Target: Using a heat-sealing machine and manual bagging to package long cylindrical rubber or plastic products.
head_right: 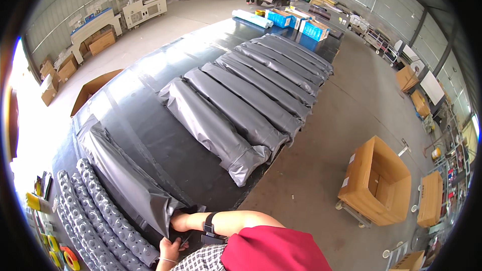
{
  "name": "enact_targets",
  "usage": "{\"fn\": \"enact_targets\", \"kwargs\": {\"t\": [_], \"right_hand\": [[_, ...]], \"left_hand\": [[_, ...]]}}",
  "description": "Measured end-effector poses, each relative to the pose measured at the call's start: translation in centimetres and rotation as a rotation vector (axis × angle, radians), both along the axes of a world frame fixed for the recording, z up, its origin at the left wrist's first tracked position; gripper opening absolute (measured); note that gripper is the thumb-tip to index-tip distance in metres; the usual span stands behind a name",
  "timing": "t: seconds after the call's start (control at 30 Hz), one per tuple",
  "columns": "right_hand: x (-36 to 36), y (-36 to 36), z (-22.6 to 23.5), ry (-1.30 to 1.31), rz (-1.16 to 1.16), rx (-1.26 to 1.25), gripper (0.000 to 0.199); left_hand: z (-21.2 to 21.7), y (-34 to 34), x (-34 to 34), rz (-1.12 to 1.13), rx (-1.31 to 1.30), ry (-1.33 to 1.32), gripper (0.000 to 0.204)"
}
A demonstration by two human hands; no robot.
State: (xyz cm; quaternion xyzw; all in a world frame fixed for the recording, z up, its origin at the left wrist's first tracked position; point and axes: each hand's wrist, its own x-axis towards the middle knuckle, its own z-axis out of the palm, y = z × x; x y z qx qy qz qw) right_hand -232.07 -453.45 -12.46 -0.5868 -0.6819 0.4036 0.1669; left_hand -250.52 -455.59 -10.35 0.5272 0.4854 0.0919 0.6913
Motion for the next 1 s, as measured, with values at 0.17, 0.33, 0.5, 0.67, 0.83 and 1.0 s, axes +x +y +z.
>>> {"fn": "enact_targets", "kwargs": {"t": [0.17, 0.33, 0.5, 0.67, 0.83, 1.0], "right_hand": [[3.8, -3.6, 4.9, -0.154, 0.176, 0.167, 0.046], [3.7, -8.1, 2.7, -0.069, 0.239, 0.331, 0.031], [-0.2, -5.9, 3.6, 0.126, 0.387, 0.512, 0.026], [-1.8, -5.0, 3.6, -0.136, 0.445, 0.811, 0.013], [-3.0, -5.2, 3.9, -0.185, 0.340, 0.757, 0.015], [-2.7, -5.7, 3.7, 0.091, 0.265, 0.647, 0.018]], "left_hand": [[-0.2, -0.8, -2.0, 0.147, -0.104, -0.046, 0.014], [-2.5, -2.4, -3.5, 0.263, -0.185, -0.027, 0.013], [-2.4, -3.2, -4.4, 0.316, -0.100, -0.088, 0.004], [-0.8, -4.3, -3.6, 0.337, -0.017, -0.028, 0.016], [0.8, -5.2, -2.6, 0.431, -0.005, -0.041, 0.012], [0.3, -5.4, -1.8, 0.525, 0.019, -0.070, 0.011]]}}
